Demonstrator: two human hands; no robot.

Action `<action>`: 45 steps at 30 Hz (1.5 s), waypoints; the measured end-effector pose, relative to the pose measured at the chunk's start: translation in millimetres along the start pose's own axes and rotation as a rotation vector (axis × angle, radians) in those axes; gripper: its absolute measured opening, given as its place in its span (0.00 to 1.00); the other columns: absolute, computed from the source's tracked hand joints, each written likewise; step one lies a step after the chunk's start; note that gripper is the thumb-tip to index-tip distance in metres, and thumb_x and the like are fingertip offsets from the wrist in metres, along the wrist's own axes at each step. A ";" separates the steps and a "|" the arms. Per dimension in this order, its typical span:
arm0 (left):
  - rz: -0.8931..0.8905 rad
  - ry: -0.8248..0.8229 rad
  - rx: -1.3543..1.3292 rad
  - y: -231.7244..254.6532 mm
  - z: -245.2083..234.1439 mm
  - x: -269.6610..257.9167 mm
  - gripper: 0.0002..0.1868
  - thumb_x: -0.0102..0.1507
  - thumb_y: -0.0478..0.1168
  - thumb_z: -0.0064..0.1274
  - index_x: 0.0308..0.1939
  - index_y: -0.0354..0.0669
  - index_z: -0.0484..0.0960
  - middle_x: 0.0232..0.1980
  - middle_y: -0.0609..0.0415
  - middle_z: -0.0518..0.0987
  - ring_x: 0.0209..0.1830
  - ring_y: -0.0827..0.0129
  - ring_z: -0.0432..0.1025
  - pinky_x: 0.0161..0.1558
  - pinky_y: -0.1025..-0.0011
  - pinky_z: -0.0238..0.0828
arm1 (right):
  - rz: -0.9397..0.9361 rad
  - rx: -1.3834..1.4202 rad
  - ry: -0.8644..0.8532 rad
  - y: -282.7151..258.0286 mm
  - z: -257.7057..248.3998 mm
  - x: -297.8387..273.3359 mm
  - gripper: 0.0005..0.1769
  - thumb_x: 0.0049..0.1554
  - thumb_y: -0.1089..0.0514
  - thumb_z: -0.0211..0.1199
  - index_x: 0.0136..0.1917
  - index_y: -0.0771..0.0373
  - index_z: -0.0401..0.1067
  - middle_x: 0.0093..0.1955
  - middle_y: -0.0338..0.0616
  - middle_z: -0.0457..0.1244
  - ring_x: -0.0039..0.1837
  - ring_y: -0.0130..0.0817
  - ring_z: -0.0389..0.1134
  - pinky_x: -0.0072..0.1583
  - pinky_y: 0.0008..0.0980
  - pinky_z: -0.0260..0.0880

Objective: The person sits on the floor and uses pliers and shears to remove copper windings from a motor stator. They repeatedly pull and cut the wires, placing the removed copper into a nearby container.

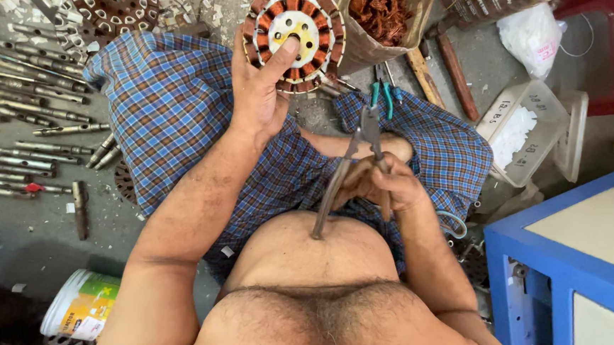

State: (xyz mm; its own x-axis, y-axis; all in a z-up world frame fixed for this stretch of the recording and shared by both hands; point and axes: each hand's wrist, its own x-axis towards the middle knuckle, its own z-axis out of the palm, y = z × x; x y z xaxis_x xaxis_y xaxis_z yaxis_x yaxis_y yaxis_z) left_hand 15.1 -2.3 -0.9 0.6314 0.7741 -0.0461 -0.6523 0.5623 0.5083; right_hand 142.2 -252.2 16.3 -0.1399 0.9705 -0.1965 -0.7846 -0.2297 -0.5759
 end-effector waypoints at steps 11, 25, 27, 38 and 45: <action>-0.082 0.088 0.029 4.6 8.7 -6.2 0.37 0.64 0.37 0.64 0.71 0.32 0.59 0.61 0.38 0.76 0.59 0.51 0.78 0.55 0.52 0.85 | 0.037 -0.644 0.594 26.5 -35.0 -4.0 0.25 0.66 0.44 0.60 0.59 0.70 0.74 0.54 0.54 0.68 0.58 0.43 0.69 0.64 0.47 0.71; 0.145 -0.011 0.513 -0.3 2.5 -15.1 0.25 0.72 0.32 0.59 0.66 0.36 0.61 0.58 0.48 0.75 0.59 0.70 0.75 0.61 0.70 0.79 | -0.217 -1.531 0.718 -3.7 17.0 70.6 0.26 0.57 0.50 0.74 0.62 0.65 0.72 0.58 0.53 0.69 0.55 0.39 0.75 0.55 0.32 0.80; 0.156 -0.041 0.607 -0.4 1.6 -18.8 0.23 0.73 0.33 0.58 0.65 0.36 0.62 0.57 0.49 0.76 0.57 0.72 0.75 0.60 0.72 0.78 | -0.433 -1.449 0.703 -17.4 23.2 74.9 0.26 0.57 0.56 0.76 0.65 0.65 0.71 0.61 0.51 0.68 0.57 0.38 0.75 0.57 0.32 0.79; 0.110 -0.084 0.543 2.5 1.7 -18.7 0.24 0.71 0.30 0.56 0.67 0.37 0.62 0.61 0.50 0.76 0.58 0.72 0.74 0.60 0.73 0.77 | -0.617 -1.560 0.680 -44.5 36.7 88.0 0.08 0.61 0.63 0.73 0.53 0.66 0.78 0.51 0.46 0.71 0.53 0.35 0.74 0.56 0.31 0.75; -0.071 0.055 0.216 -5.6 3.9 -12.6 0.29 0.67 0.30 0.59 0.68 0.35 0.63 0.61 0.45 0.77 0.60 0.64 0.75 0.63 0.64 0.78 | -0.519 -1.391 0.721 -51.8 41.2 82.8 0.06 0.65 0.61 0.67 0.50 0.67 0.76 0.44 0.44 0.69 0.46 0.30 0.70 0.50 0.28 0.69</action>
State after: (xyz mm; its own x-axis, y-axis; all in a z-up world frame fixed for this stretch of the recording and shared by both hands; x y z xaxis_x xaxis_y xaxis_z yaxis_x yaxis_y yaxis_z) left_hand 12.4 -16.3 0.2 0.6448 0.7529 -0.1315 -0.4988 0.5449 0.6740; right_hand 146.4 -156.9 62.6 0.5523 0.8190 0.1555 0.5091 -0.1837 -0.8409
